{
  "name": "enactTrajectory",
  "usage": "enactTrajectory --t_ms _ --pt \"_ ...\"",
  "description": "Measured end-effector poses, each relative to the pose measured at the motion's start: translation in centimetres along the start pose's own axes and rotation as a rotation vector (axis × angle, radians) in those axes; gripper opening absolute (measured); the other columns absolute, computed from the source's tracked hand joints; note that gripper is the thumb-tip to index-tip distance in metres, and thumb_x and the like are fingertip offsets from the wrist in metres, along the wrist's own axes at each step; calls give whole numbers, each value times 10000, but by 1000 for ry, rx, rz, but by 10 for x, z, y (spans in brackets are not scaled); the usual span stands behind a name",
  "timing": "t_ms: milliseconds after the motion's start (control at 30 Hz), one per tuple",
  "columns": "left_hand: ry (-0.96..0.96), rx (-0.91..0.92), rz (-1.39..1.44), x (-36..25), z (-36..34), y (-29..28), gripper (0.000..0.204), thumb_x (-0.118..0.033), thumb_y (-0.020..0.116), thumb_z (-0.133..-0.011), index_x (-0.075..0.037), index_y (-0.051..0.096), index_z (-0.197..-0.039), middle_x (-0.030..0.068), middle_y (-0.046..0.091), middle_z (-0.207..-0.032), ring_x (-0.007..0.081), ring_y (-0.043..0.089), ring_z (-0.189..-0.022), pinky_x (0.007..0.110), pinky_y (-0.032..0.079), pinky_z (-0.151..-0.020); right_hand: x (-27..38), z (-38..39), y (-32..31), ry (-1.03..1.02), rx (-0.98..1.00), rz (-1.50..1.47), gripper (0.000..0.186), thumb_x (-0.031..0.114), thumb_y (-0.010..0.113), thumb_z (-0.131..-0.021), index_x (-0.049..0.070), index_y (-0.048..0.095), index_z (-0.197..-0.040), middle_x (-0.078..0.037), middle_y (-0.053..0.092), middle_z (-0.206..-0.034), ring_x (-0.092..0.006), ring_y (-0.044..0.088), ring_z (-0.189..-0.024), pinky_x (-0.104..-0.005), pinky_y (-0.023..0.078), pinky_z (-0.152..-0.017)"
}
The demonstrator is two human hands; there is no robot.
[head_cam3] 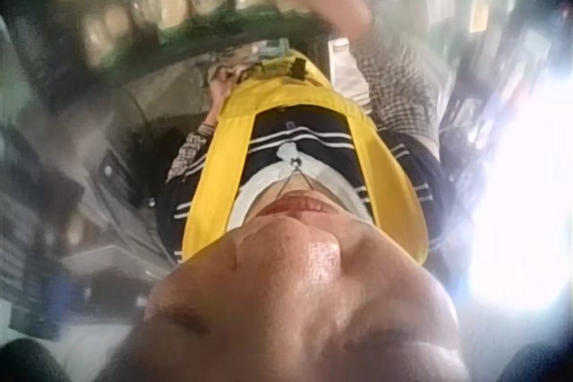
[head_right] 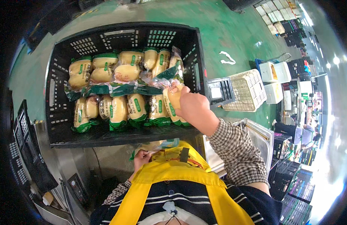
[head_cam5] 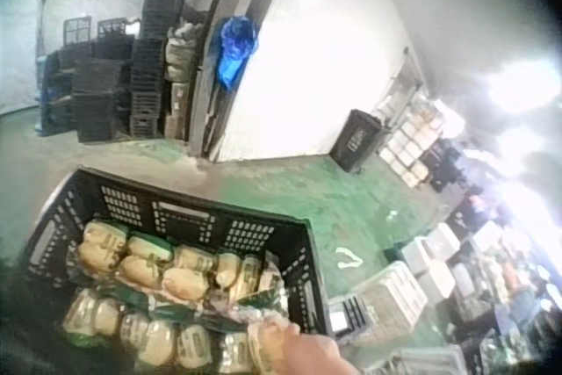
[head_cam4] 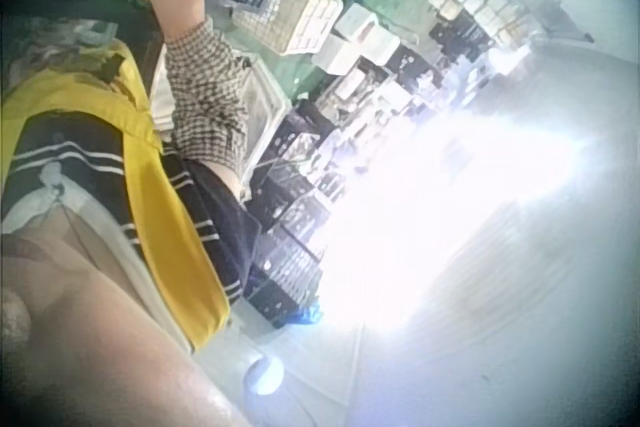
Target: The person places bagged produce items into a vacuum sealer, closes the lid to seal them, and then transfers the sealed bags into a plastic crate.
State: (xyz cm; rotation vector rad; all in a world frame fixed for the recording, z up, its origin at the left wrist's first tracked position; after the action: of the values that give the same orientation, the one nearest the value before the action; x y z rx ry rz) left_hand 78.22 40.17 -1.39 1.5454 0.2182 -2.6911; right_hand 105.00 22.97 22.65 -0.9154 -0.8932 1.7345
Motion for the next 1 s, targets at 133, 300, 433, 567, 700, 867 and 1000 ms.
enactTrajectory --t_ms 133,300,433,567,700,867,1000 --pt "-29 106 -133 -13 -3 13 208 -142 707 -789 7 562 -799 125 607 -703 182 581 -632 310 474 -593 -4 -5 11 -27 1 -17 609 451 714 -714 -27 436 -969 -127 640 -662 -276 672 -605 -347 530 -511" --pt "67 214 -353 -36 0 47 225 -204 686 -798 -9 579 -833 134 637 -750 250 624 -672 347 493 -619 -19 21 12 -91 -21 -40 607 439 634 -826 -65 455 -1112 -119 636 -697 -262 676 -671 -328 521 -539" --pt "14 250 -345 -58 14 68 256 -246 666 -804 -6 594 -856 158 652 -786 283 637 -702 360 501 -635 -55 94 -13 -214 -590 -658 368 166 697 -825 1 588 -1136 -136 656 -887 -192 666 -779 -264 527 -657" --pt "-42 346 -59 -82 42 111 149 -111 676 -830 13 599 -858 54 644 -742 111 585 -668 264 476 -608 -155 148 106 103 -591 -1271 204 83 638 -879 -3 629 -1064 -63 667 -880 -92 624 -766 -226 508 -674" --pt "-89 539 195 -139 87 177 80 -22 644 -861 -17 564 -853 4 615 -829 60 529 -743 211 448 -698 -202 200 257 -24 -232 -1765 381 280 563 -955 23 573 -1236 -63 595 -1216 -142 528 -1134 -309 414 -972" --pt "-258 738 314 -147 129 295 49 -12 579 -896 -32 537 -880 42 627 -889 87 558 -781 227 459 -734 -231 262 372 -181 -319 -2419 566 416 612 -896 38 505 -1303 -92 533 -1317 -195 468 -1238 -393 317 -1078" --pt "-496 822 417 -102 150 403 62 -18 573 -901 -56 532 -875 55 633 -912 98 561 -754 274 487 -764 -300 286 425 -14 -573 -2629 490 299 516 -971 64 398 -1385 -54 529 -1312 -163 507 -1180 -349 388 -1002"
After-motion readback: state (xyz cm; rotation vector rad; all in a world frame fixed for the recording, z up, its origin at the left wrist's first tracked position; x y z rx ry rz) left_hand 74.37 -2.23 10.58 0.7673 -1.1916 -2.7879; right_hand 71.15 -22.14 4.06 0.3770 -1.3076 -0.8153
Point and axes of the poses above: each hand's wrist, its own z-axis away from the middle knuckle, its own y-axis out of the palm, x = y × z, the point moved 7 cm from there along -z, towards the middle knuckle
